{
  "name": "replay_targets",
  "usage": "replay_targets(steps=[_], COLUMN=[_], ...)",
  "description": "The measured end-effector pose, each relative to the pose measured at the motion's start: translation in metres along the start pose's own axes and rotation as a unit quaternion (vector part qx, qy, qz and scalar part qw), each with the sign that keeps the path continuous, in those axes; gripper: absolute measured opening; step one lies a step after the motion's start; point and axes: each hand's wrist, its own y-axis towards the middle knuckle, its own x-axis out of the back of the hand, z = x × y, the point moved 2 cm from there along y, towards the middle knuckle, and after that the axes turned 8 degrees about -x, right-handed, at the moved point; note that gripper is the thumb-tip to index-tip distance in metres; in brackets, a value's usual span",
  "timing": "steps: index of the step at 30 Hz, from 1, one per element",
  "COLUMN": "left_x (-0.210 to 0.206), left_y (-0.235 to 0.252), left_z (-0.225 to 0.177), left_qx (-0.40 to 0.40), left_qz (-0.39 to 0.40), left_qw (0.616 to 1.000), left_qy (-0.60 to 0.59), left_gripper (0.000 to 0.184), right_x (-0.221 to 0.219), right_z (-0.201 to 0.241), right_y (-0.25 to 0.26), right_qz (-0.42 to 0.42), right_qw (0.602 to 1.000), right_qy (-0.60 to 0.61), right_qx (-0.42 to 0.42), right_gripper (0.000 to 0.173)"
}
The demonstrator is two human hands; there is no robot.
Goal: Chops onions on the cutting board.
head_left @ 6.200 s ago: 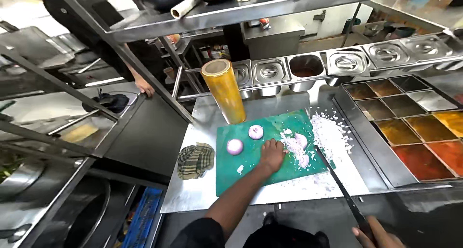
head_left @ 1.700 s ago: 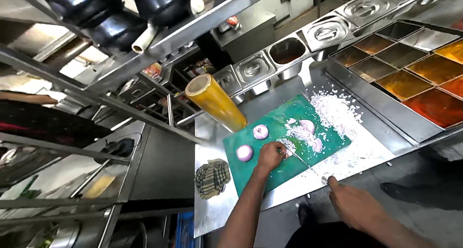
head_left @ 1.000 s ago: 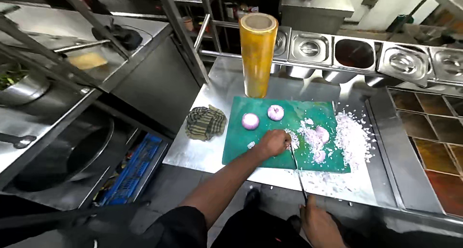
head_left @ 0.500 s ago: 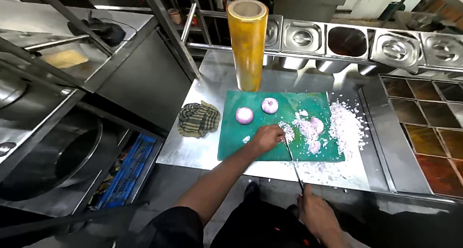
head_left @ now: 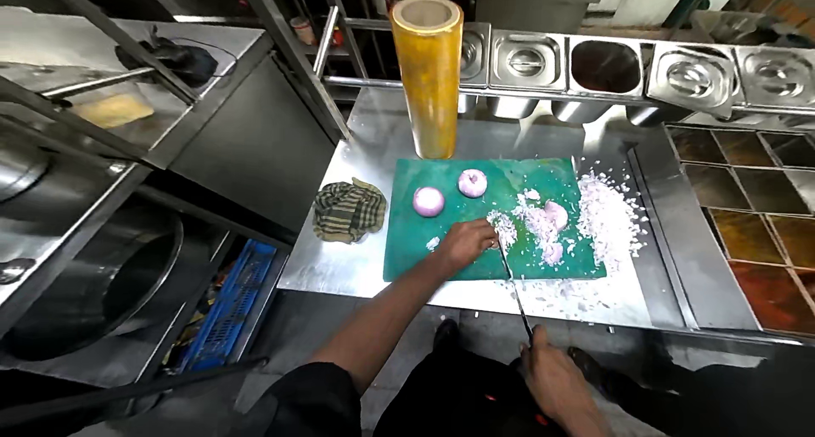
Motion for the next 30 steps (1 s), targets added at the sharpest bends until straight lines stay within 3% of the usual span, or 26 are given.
replay_targets(steps=[6,9,16,20,24,28,30], left_x=[0.002,-0.001,0.011,0.011,0.01,0.011,0.01], left_y=[-0.011,-0.01,0.013,0.018,0.018,0.016,0.016], left_z=[-0.007,-0.012,-0.023,-0.022,-0.023,-0.022,-0.021], left_qx=[0.085,0.095,0.152,0.161,0.163,0.153,0.153], left_qz=[-0.009,0.014,0.155,0.187,0.192,0.183,0.179], left_qw=[0.996,0.995,0.976,0.969,0.968,0.971,0.972], left_qy=[-0.039,-0.025,0.008,0.027,0.023,0.019,0.016], left_gripper=[0.021,0.012,0.019,0.018,0.019,0.018,0.018], right_x=[-0.004,-0.007,0.025,0.002,0.02,0.002,0.014], right_z=[-0.004,-0.004,0.003,-0.003,0.0,-0.002,0.001], right_y=[0.0,0.0,-0.01,-0.003,-0.014,-0.006,-0.012], right_qz=[-0.007,-0.013,-0.044,-0.02,-0.027,-0.007,-0.006], right_qw=[1.0,1.0,0.998,0.999,0.999,1.0,0.999], right_qy=[-0.002,-0.005,-0.048,-0.041,-0.037,-0.03,-0.035], right_qx=[-0.004,-0.005,0.002,-0.002,0.006,0.0,0.0], right_gripper=[0.044,0.043,0.042,0.044,0.043,0.044,0.044])
